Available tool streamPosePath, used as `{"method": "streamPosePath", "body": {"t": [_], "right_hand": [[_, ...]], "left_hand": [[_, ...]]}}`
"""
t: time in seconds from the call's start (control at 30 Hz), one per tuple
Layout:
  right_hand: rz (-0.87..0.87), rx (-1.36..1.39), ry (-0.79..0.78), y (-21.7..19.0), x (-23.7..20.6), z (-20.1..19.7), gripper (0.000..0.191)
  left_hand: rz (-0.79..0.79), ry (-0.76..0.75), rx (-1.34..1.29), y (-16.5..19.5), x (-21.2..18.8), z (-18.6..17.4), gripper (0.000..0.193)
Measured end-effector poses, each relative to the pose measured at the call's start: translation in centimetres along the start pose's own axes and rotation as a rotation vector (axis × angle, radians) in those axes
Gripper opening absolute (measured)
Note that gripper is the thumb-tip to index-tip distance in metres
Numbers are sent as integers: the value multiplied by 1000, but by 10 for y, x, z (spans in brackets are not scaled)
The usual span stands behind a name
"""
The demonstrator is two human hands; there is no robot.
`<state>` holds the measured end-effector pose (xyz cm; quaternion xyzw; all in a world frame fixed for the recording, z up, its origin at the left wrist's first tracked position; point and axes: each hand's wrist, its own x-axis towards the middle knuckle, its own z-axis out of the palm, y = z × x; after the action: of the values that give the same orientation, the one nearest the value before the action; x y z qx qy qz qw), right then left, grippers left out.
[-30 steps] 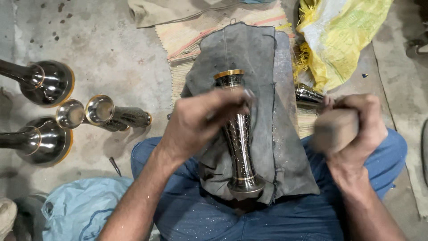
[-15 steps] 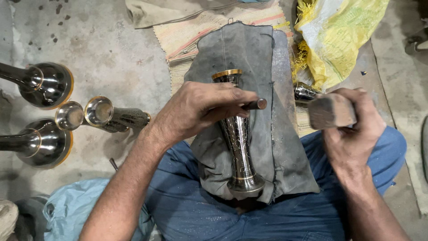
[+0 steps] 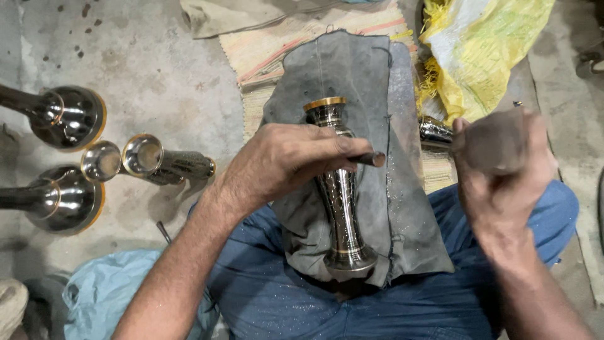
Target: The person sits on the floor and uses a hammer and chisel to engrave a decorative pattern onto a metal vase. They repeatedly strike the chisel to create a textured design on the vase's surface.
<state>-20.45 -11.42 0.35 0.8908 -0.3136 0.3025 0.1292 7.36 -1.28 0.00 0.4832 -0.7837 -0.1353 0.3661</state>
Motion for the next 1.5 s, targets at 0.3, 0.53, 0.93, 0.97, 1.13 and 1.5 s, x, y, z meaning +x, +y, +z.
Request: {"method": "streamPosePath", "body": {"t": [0.3, 0.53, 0.93, 0.97, 1.13, 1.5], "right_hand": [[-5, 233, -112, 7, 30, -16, 35], [-287, 12, -209, -6, 89, -35, 43], [-594, -103, -171, -22, 161, -29, 10], [-596, -80, -184, -23, 164, -32, 12], [-592, -24, -201, -32, 173, -48, 22], [-559, -307, -395, -11, 162, -30, 12]], "left_hand": [[-96, 263, -164, -10, -25, 15, 37], [-359, 525, -398, 1, -32, 39, 32], [-510, 1022, -525, 29, -16, 82, 24], [-503, 1031, -514, 28, -15, 82, 23], [-488, 1007, -512, 27, -15, 82, 23], [-453, 835, -425, 21, -20, 67, 29]]}}
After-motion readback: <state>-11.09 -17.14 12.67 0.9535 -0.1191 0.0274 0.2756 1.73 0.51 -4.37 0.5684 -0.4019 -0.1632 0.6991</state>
